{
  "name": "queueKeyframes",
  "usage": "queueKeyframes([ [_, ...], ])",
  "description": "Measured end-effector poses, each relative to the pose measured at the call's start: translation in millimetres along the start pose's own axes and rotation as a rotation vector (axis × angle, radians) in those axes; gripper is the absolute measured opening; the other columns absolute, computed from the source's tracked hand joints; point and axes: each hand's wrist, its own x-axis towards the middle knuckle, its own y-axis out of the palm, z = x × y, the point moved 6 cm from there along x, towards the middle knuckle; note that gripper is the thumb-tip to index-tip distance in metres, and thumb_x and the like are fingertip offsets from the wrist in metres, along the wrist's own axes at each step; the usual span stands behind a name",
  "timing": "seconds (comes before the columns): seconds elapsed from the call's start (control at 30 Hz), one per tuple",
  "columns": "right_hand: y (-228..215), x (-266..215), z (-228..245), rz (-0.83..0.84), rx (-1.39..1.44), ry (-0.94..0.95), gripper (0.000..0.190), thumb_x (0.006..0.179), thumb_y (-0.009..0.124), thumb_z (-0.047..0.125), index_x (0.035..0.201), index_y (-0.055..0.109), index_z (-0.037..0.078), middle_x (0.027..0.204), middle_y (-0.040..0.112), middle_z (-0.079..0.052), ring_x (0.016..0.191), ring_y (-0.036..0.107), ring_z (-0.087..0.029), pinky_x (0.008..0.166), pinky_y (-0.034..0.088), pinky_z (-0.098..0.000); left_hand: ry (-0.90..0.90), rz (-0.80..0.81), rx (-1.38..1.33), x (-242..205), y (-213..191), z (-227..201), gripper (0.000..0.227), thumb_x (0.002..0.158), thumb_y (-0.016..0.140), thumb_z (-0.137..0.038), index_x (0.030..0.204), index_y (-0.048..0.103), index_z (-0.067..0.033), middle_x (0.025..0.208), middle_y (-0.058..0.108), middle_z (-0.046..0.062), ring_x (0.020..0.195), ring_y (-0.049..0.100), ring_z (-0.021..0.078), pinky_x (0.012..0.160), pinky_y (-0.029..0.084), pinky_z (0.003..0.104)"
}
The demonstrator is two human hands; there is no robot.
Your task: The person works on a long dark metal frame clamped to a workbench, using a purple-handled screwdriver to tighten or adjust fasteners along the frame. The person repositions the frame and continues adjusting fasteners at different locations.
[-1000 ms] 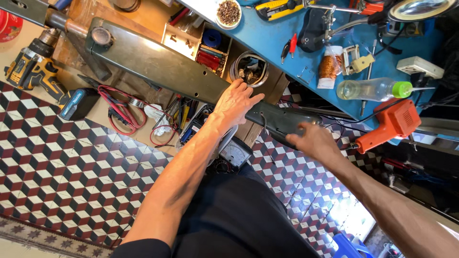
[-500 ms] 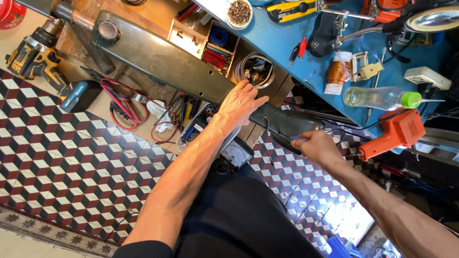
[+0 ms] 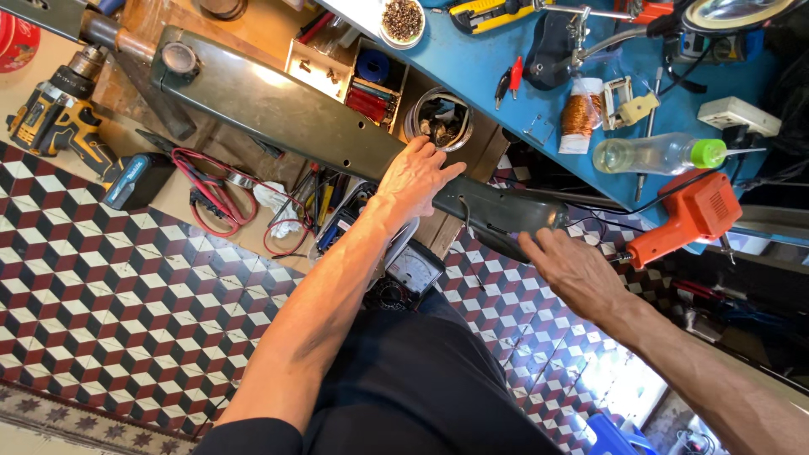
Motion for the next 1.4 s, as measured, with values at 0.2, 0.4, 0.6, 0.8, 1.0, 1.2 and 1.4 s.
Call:
queueKeyframes([
  [0.2, 19, 4, -30, 0.392, 0.403, 0.739, 0.048, 0.105, 0.062, 0.041, 0.137, 0.058, 0.006, 0.086, 0.075, -0.024, 0.072, 0.076, -0.033, 0.066, 0.058, -0.0441, 0.004, -0.018, -0.017, 0, -1, -1, 0.093, 0.05, 0.094, -0.026, 0.138, 0.062, -0.0224, 0.105, 0.066, 0.005, 0.11, 0.059, 0.0257, 0.114, 0.034, 0.042],
  [0.4, -34, -8, 6, -0.365, 0.301, 0.301, 0.055, 0.091, 0.066, 0.037, 0.126, 0.06, -0.005, 0.096, 0.07, -0.025, 0.07, 0.071, -0.037, 0.058, 0.057, -0.0443, 0.005, -0.005, -0.046, 0, -8, -1, 0.094, 0.051, 0.095, -0.027, 0.138, 0.062, -0.0198, 0.104, 0.066, 0.006, 0.109, 0.059, 0.0262, 0.113, 0.034, 0.042],
  [0.6, 8, -28, -19, -0.065, 0.487, 0.967, 0.045, 0.104, 0.064, 0.043, 0.125, 0.066, 0.002, 0.093, 0.075, -0.022, 0.079, 0.076, -0.033, 0.072, 0.059, -0.0426, 0.028, -0.026, -0.066, 0, -8, -3, 0.097, 0.048, 0.095, -0.026, 0.138, 0.062, -0.0179, 0.101, 0.065, 0.008, 0.105, 0.06, 0.0277, 0.115, 0.035, 0.044],
  [0.8, -20, -28, 2, -0.396, 0.514, 0.722, 0.053, 0.093, 0.069, 0.034, 0.125, 0.063, -0.008, 0.111, 0.068, -0.027, 0.085, 0.072, -0.036, 0.071, 0.057, -0.0441, 0.049, -0.043, -0.059, 1, -9, -4, 0.097, 0.05, 0.094, -0.024, 0.141, 0.06, -0.0173, 0.101, 0.065, 0.008, 0.105, 0.061, 0.0283, 0.115, 0.036, 0.044],
  [1.0, 4, -35, -3, -0.285, 0.515, 0.997, 0.046, 0.104, 0.066, 0.043, 0.118, 0.07, 0.0, 0.102, 0.073, -0.023, 0.088, 0.074, -0.036, 0.081, 0.058, -0.0452, 0.067, -0.012, -0.067, 2, -6, -6, 0.098, 0.051, 0.094, -0.027, 0.141, 0.058, -0.017, 0.102, 0.065, 0.008, 0.106, 0.06, 0.0281, 0.113, 0.035, 0.046],
  [1.2, 6, -28, 1, -0.232, 0.511, 1.012, 0.054, 0.1, 0.064, 0.044, 0.129, 0.062, -0.002, 0.097, 0.07, -0.026, 0.082, 0.071, -0.041, 0.072, 0.056, -0.0503, 0.064, 0.012, -0.058, 2, -8, -5, 0.1, 0.051, 0.095, -0.029, 0.143, 0.056, -0.0165, 0.102, 0.064, 0.008, 0.106, 0.059, 0.0276, 0.112, 0.035, 0.045],
  [1.4, -5, -30, 14, -0.404, 0.401, 0.841, 0.047, 0.098, 0.065, 0.038, 0.125, 0.065, -0.001, 0.098, 0.071, -0.022, 0.079, 0.072, -0.041, 0.069, 0.057, -0.0501, 0.07, 0.005, -0.045, 2, -8, -5, 0.103, 0.051, 0.095, -0.03, 0.144, 0.054, -0.0167, 0.102, 0.063, 0.007, 0.107, 0.059, 0.0267, 0.115, 0.033, 0.045],
])
